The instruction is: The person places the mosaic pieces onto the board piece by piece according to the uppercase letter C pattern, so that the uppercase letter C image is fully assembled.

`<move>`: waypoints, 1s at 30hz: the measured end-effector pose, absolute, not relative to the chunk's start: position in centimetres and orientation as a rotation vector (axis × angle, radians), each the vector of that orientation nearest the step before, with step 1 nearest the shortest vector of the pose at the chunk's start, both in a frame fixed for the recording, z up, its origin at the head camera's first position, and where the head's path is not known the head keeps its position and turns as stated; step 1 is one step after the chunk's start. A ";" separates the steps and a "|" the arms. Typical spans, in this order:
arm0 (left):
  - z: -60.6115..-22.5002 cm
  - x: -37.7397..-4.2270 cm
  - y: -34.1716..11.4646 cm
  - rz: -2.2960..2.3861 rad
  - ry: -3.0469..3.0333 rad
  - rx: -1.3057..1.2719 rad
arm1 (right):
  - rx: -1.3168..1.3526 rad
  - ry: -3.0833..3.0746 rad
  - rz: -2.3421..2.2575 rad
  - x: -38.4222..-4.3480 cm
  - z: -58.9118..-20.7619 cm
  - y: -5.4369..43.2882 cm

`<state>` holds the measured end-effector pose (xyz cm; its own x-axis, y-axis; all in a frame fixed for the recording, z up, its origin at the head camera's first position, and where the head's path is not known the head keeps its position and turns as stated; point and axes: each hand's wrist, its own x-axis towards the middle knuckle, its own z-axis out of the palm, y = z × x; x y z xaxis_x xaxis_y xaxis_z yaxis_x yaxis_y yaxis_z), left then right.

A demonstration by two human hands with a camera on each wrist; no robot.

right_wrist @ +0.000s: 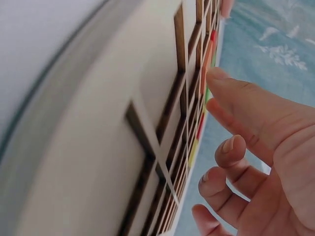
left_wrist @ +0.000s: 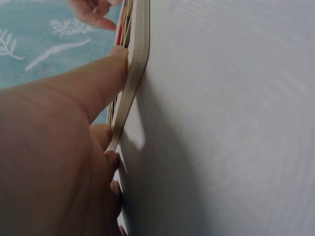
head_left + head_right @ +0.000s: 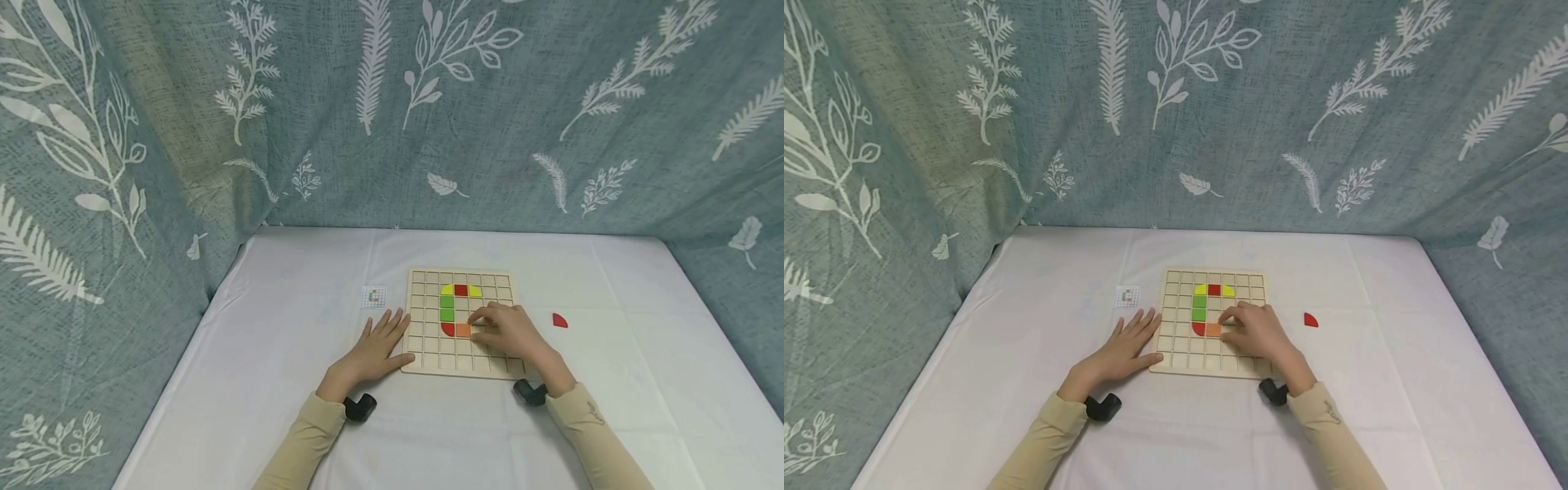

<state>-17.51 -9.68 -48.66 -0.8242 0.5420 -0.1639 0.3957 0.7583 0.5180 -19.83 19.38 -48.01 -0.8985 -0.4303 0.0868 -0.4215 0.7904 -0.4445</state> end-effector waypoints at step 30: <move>-49.1 -17.7 -9.6 0.661 2.659 0.718 | -0.573 3.038 -0.760 -19.2 -46.9 25.2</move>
